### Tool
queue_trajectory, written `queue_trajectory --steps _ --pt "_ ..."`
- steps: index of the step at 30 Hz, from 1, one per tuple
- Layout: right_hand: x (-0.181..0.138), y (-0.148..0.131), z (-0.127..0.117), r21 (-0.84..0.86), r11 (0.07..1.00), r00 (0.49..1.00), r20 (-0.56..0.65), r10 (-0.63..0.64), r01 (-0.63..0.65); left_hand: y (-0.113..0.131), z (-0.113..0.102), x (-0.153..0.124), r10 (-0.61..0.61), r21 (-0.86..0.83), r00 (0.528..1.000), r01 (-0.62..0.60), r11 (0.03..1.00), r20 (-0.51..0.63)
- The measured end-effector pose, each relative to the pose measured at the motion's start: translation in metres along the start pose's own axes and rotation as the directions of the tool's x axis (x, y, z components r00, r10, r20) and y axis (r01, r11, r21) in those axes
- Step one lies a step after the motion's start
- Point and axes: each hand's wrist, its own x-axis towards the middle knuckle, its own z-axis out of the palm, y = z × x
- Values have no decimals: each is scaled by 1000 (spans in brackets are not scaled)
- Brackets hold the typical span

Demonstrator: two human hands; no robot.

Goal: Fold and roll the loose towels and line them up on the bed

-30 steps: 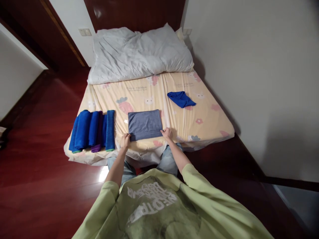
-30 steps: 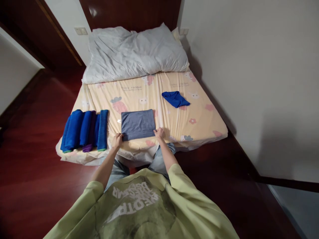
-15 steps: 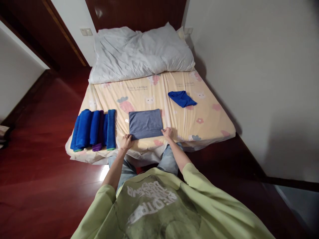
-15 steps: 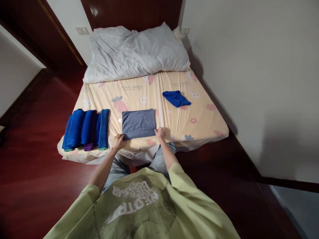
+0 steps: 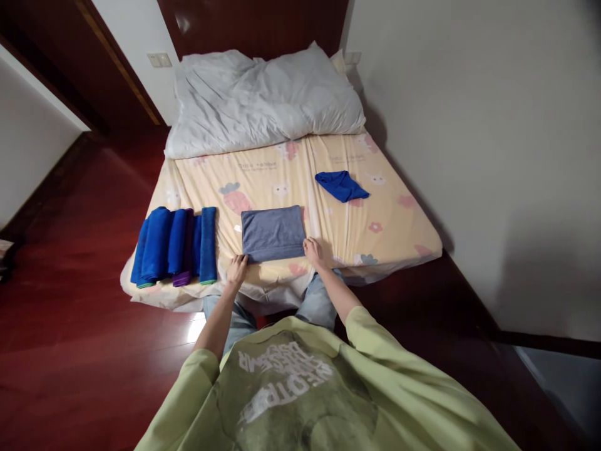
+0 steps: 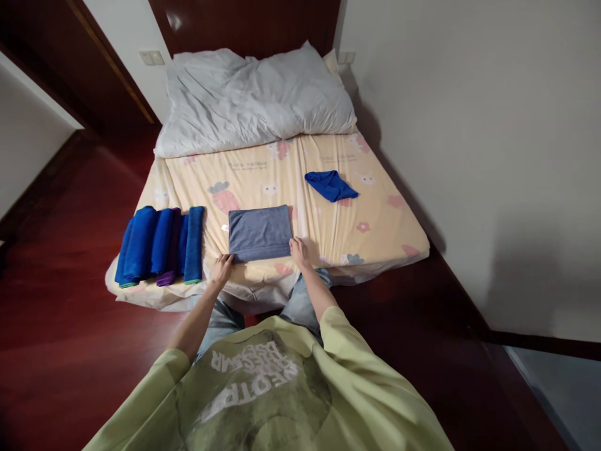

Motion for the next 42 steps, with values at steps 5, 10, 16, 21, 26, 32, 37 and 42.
queue_trajectory --steps 5,10,16,21,26,32,37,42 --pt "-11 8 5 8 984 982 50 -180 180 1 -2 0 -22 -51 1000 23 998 10" --pt "-20 20 -4 21 959 953 107 -282 281 0 -3 3 -28 -50 999 30 998 40" --pt "-21 24 -12 -18 941 922 205 -328 338 2 -8 3 -43 -24 997 45 999 64" --pt "-17 20 -12 -45 954 934 224 -280 297 4 -12 3 -44 -16 996 46 999 77" --pt "-16 20 -14 -26 941 928 177 -329 338 3 -9 4 -46 -21 998 47 999 42" --pt "-8 18 -19 8 946 937 136 -322 324 -3 -9 10 -77 -74 997 77 994 12" --pt "-8 15 -22 26 940 927 158 -340 341 0 -12 15 -61 -61 998 62 996 30" --pt "-12 13 -21 -49 924 917 158 -367 378 0 -12 15 32 -48 999 -31 998 23"
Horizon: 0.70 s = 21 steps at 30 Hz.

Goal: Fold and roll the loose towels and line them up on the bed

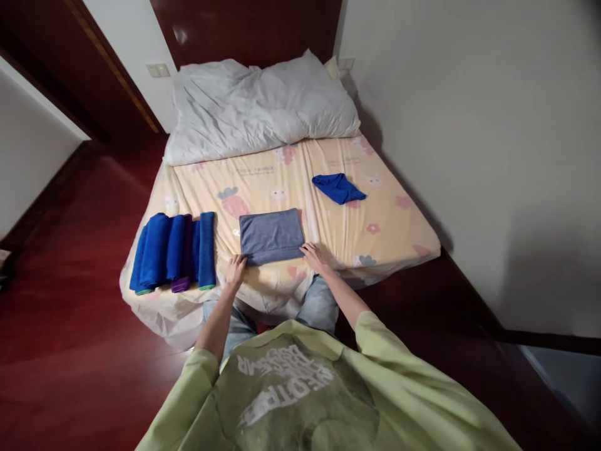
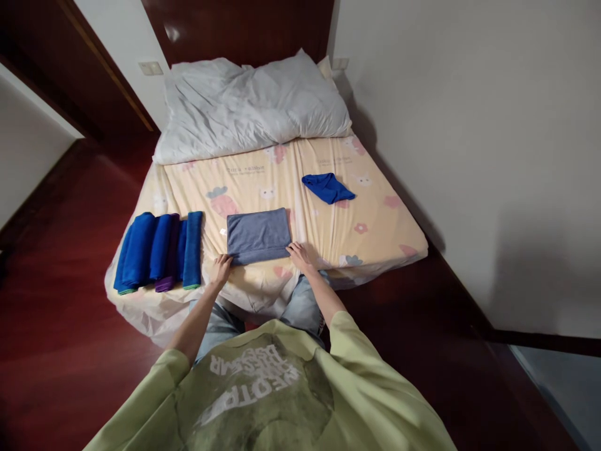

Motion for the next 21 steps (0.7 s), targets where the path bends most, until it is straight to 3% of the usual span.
queue_trajectory --steps 7,12,17,21 --pt "7 1 4 32 999 1000 -1 26 -26 -9 -1 8 52 -10 999 -53 999 -8" --pt "10 7 -4 119 993 998 -58 29 -22 -11 -16 11 70 -26 996 -72 997 -63" --pt "-5 14 -12 175 982 996 -78 -54 67 -15 -30 -6 110 -64 993 -113 992 -51" --pt "-21 14 -7 169 982 996 -39 -77 83 -20 -24 -28 173 -73 985 -175 982 -25"
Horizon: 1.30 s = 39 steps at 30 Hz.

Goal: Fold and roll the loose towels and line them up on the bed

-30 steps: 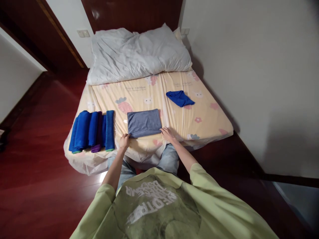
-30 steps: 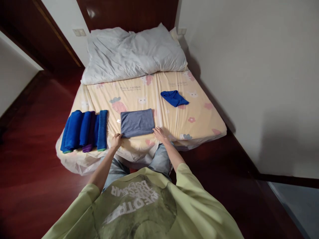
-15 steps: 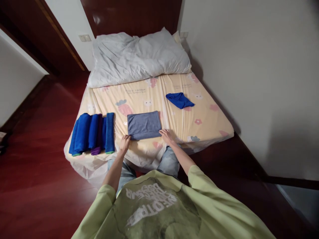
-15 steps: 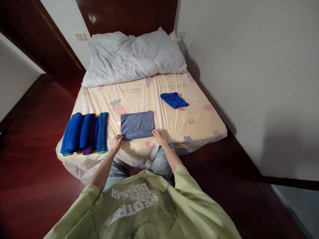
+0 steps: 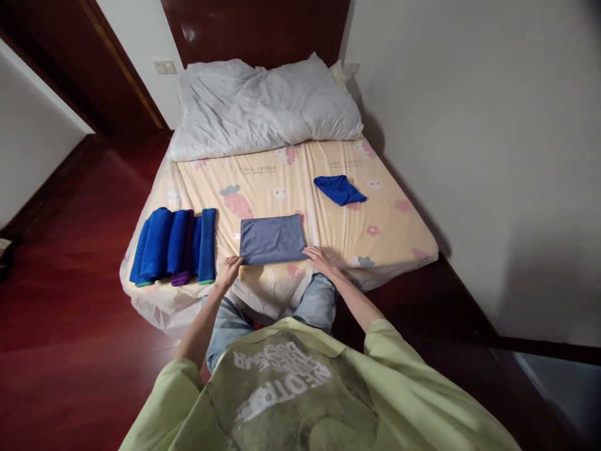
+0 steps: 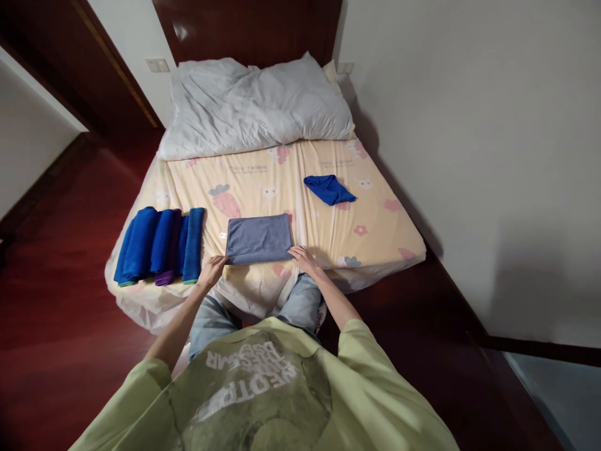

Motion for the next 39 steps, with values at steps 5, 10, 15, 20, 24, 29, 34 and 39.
queue_trajectory --steps 5,10,15,20,24,29,34,39 --pt "-12 -4 13 21 997 997 5 -74 74 -4 22 -10 -21 -121 1000 19 992 -17" --pt "-13 -4 27 61 996 998 -9 -64 64 -5 38 -8 -143 -371 986 101 923 -87" --pt "-14 1 32 107 994 1000 -10 -6 7 -3 44 -13 -221 -424 973 170 890 -74" --pt "-14 4 33 129 992 1000 -26 1 2 -2 43 -14 -263 -359 964 232 904 -40" --pt "-13 5 35 118 993 1000 -19 -15 17 -4 41 -12 -294 -387 955 258 885 -36" --pt "-9 1 29 185 979 996 -8 90 -87 -5 40 -11 -330 -475 942 265 839 -58" --pt "0 -1 21 246 938 969 12 248 -243 -2 36 -7 -409 -493 912 346 798 -22" --pt "9 8 31 403 867 940 -41 338 -294 4 34 1 -502 -603 865 398 691 -5"
